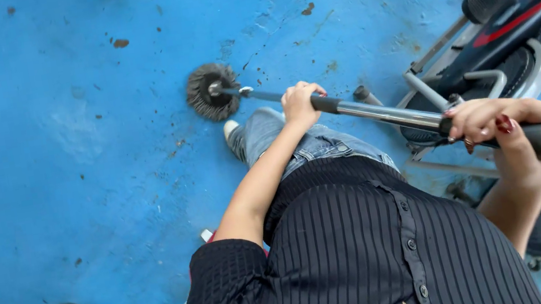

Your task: The person mops a blue floor in a gym using a mop with a long handle. They move the mop back and forth across the floor, navigating around various pieces of gym equipment, including weight racks and exercise machines.

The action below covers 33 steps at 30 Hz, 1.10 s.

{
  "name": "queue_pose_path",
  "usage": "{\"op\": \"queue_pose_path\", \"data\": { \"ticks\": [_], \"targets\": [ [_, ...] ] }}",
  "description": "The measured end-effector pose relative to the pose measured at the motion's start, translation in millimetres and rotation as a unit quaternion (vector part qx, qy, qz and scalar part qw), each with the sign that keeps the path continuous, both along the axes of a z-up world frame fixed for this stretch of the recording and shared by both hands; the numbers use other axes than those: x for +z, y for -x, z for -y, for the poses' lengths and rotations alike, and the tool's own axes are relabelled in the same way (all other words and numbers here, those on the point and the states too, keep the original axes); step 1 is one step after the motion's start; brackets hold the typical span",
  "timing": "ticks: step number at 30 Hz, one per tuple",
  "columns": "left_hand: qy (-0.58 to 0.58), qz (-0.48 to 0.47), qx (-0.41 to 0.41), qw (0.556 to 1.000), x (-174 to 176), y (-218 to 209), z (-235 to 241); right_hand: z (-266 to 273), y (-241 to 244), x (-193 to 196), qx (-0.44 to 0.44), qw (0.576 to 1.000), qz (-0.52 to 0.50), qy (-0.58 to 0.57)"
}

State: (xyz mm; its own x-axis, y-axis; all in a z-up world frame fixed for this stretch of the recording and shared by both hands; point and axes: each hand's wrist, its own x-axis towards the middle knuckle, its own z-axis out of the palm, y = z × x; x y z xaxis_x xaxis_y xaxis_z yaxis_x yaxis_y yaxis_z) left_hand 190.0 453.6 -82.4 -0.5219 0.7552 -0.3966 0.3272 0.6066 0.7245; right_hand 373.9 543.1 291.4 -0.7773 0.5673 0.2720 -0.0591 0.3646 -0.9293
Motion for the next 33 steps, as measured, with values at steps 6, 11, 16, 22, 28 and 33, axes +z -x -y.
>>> {"op": "queue_pose_path", "data": {
  "ticks": [6,11,16,22,28,33],
  "targets": [
    [-0.178,-0.03,-0.149,0.972,-22,-1,-88,-17,-47,2,0.047,0.997,0.048,-0.047],
    [-0.224,0.009,-0.254,0.941,-54,8,-154,38,25,33,-0.124,0.985,0.082,-0.091],
    [-0.211,0.044,-0.383,0.898,-49,32,-172,77,65,17,-0.226,0.972,-0.003,-0.063],
    [-0.16,0.004,-0.556,0.816,-26,36,-157,139,96,-24,-0.494,0.86,-0.081,-0.099],
    [-0.071,-0.058,-0.739,0.667,9,15,-111,250,53,-58,-0.621,0.78,-0.063,-0.034],
    [-0.004,-0.053,-0.786,0.616,23,5,-76,288,63,-69,-0.678,0.731,-0.072,-0.017]
  ]
}}
